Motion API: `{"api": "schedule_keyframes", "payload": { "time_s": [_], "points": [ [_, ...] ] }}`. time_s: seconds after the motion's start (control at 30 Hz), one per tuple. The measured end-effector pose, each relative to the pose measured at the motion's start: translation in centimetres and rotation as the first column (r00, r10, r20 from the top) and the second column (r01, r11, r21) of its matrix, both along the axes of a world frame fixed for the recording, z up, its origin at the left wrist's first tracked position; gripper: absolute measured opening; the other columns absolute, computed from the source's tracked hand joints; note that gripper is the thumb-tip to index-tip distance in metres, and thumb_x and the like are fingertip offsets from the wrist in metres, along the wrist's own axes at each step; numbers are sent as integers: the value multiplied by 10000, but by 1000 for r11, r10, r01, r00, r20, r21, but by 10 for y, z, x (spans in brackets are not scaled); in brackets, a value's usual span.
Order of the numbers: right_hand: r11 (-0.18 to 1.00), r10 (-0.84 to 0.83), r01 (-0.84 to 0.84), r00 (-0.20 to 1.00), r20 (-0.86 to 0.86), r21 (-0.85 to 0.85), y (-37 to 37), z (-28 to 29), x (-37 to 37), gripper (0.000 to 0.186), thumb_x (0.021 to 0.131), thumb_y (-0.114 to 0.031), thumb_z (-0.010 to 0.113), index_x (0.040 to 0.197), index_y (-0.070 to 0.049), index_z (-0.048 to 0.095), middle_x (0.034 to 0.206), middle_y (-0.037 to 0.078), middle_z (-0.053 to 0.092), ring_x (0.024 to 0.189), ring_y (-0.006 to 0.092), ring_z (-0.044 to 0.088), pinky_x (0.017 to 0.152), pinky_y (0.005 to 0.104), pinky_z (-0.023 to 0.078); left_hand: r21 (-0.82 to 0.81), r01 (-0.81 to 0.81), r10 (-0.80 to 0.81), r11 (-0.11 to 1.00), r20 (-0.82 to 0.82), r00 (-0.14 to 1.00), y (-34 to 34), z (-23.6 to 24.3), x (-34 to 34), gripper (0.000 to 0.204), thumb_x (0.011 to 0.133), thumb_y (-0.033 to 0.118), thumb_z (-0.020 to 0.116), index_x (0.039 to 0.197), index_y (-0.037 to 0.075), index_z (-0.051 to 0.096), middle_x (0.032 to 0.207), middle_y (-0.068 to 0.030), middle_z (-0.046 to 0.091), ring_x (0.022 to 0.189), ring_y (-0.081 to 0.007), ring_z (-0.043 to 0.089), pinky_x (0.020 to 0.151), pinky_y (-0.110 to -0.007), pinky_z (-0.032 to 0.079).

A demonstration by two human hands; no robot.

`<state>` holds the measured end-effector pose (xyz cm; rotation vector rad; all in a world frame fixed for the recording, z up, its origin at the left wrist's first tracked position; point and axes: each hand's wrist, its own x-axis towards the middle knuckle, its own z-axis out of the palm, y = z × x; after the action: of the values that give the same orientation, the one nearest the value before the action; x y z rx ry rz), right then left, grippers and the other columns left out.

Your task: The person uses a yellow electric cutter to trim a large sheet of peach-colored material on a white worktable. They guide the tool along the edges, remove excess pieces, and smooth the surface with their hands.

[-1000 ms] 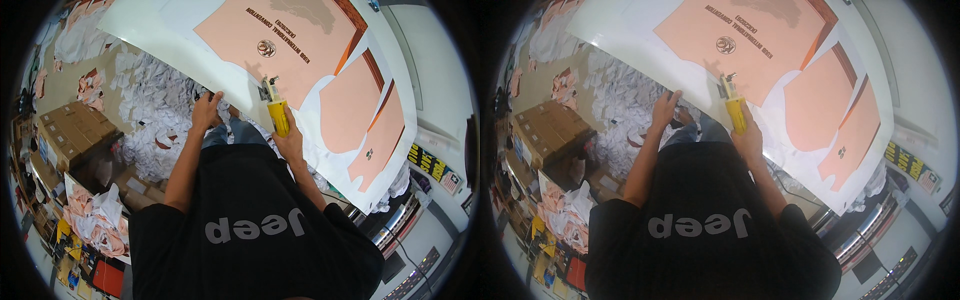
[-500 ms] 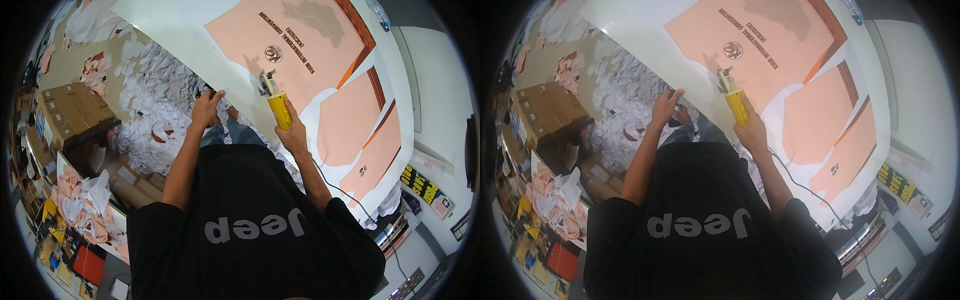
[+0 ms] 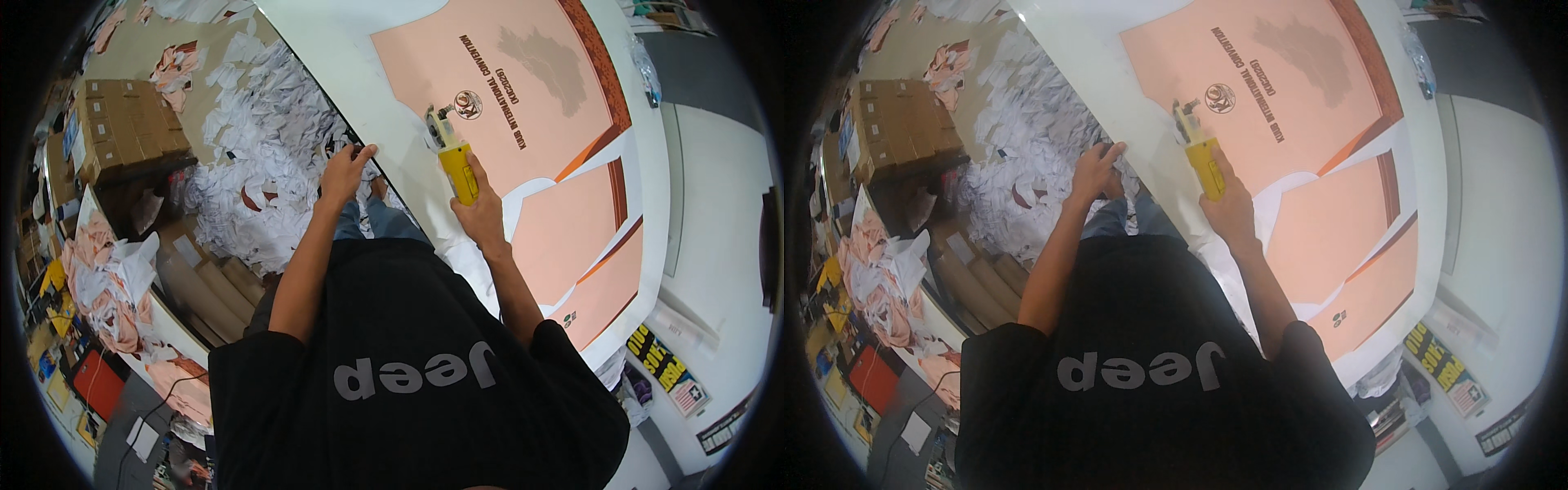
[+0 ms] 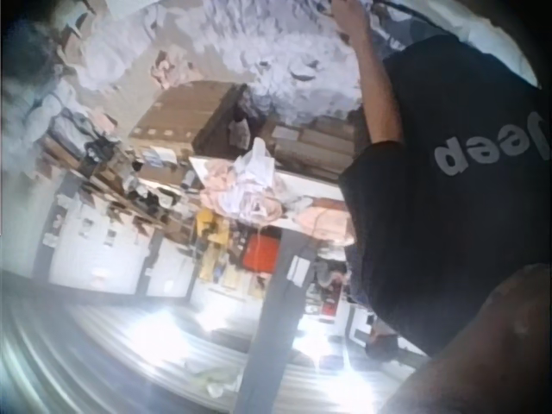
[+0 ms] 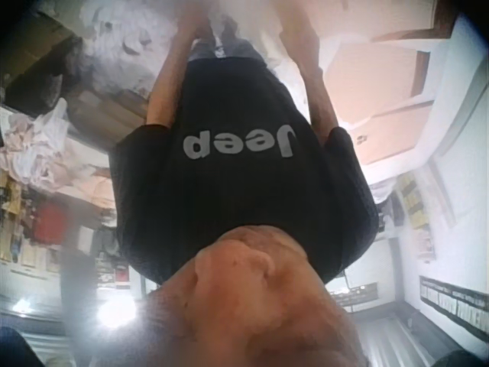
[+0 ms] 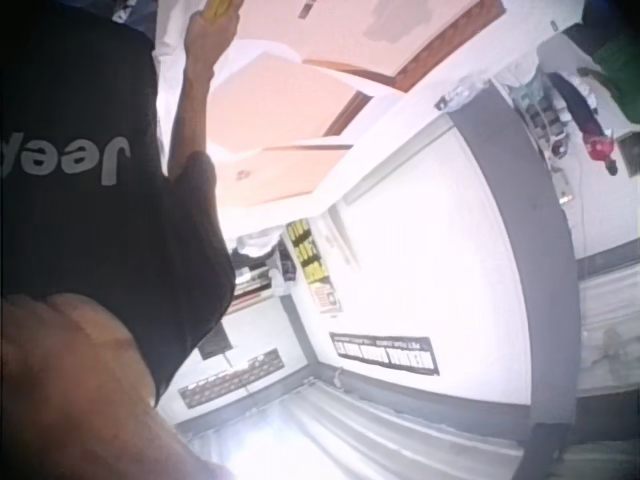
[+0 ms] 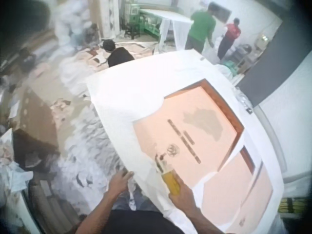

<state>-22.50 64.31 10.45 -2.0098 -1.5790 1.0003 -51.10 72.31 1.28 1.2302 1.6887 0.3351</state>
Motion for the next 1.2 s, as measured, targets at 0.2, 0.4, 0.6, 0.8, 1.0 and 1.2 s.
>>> {"api": "schedule_keyframes", "payload": {
  "time_s": [0.2, 0.4, 0.6, 0.8, 1.0, 1.2],
  "points": [
    [996, 77, -78, 997, 19, 46, 24, -3, 4, 934, 859, -11, 703, 1721, -227, 416, 1447, 271, 696, 1306, 468, 686, 1119, 502, 556, 27, -79, 79, 996, 0, 997, -8, -1, 8, 707, 1033, 665, 647, 1148, -21, 771, 1072, -243, 794, 1031, -414, 747, 915, -510, 546],
    [989, 140, -141, 990, 11, 40, 43, -8, 7, 952, 868, -11, 694, 1730, -287, 400, 1355, 276, 720, 1234, 488, 703, 1068, 529, 568, 15, -127, 127, 992, -31, 991, -16, -11, 13, 685, 1042, 655, 637, 1174, -3, 779, 1086, -247, 796, 1058, -427, 751, 926, -514, 549],
    [981, 192, -192, 981, 19, 33, 61, -8, 4, 946, 887, -36, 761, 1727, -274, 396, 1410, 282, 706, 1262, 476, 712, 1076, 507, 591, 64, -72, 75, 995, -48, 996, -18, -18, 13, 719, 1034, 695, 627, 1209, 21, 802, 1115, -216, 819, 1084, -405, 770, 937, -510, 564],
    [979, 205, -205, 978, 33, 5, 72, -3, -6, 953, 879, -46, 723, 1729, -325, 393, 1298, 283, 727, 1196, 478, 725, 1037, 525, 589, -37, -119, 117, 992, -54, 992, -14, -3, 14, 708, 1028, 681, 639, 1229, 21, 802, 1134, -205, 824, 1096, -391, 773, 950, -498, 562],
    [983, 170, -167, 984, 43, -80, 79, 3, -19, 972, 860, -22, 732, 1729, -299, 397, 1398, 280, 704, 1249, 482, 712, 1077, 506, 585, -62, -97, 98, 993, 13, 995, -7, 2, 7, 722, 1005, 681, 673, 1228, 7, 802, 1156, -194, 826, 1103, -360, 775, 988, -472, 551],
    [994, 56, -54, 998, 15, -99, 66, 6, -41, 1016, 838, 7, 770, 1737, -263, 382, 1512, 281, 667, 1352, 474, 678, 1134, 487, 573, -36, 14, -12, 999, 42, 999, 5, 3, -8, 811, 991, 713, 681, 1171, -74, 757, 1090, -328, 769, 1074, -467, 743, 954, -533, 540]
  ]
}}
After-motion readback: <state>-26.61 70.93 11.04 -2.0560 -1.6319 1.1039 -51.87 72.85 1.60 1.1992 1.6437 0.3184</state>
